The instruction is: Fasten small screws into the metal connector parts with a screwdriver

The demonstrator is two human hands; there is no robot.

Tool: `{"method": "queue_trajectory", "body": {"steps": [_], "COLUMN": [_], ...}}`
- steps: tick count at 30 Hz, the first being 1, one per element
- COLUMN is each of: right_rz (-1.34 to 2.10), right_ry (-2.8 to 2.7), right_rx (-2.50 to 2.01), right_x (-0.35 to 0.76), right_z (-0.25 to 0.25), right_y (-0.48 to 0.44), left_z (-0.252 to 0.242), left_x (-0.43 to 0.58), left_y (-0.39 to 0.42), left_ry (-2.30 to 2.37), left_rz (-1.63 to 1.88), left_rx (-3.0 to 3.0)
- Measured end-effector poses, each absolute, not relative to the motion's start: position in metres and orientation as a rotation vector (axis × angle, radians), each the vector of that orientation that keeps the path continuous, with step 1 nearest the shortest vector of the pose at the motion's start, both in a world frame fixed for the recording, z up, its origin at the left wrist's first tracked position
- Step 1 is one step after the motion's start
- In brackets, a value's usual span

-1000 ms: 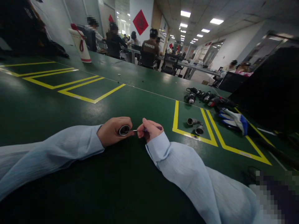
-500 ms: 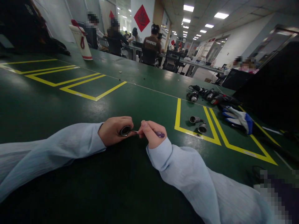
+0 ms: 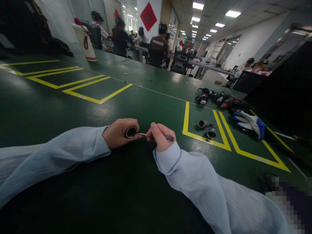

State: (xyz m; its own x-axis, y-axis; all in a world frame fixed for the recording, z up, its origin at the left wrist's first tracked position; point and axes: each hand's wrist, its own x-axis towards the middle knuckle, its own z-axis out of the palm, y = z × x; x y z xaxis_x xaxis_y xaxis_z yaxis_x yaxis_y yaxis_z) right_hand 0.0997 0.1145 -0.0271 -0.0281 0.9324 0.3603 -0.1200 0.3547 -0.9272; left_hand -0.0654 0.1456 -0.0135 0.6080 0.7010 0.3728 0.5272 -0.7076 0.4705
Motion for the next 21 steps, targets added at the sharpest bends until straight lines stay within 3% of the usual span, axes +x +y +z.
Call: {"method": "queue_trajectory", "body": {"steps": [4,10,14,21], "right_rz": [0.919,1.346,1.441,1.216], "right_ry": [-1.400,-1.106,-1.027,-1.160], "right_rx": [-0.845,-0.821,-0.773,-0.753], "right_x": [0.098,0.100,0.099,0.099], "right_z": [-0.028,-0.030,-0.032,-0.026], "right_y": [0.112,0.123,0.127,0.117], "left_z": [-0.018,-0.015,-0.011,-0.013], "left_x": [-0.067,-0.067,-0.066,-0.065], "left_y": [0.147,0.145,0.144,0.146], "left_ry": [0.956,0.907,0.918,0.939], "left_rz": [0.722,0.753,0.774,0.840], "left_rx": [2.579,2.575,2.514,2.405]}}
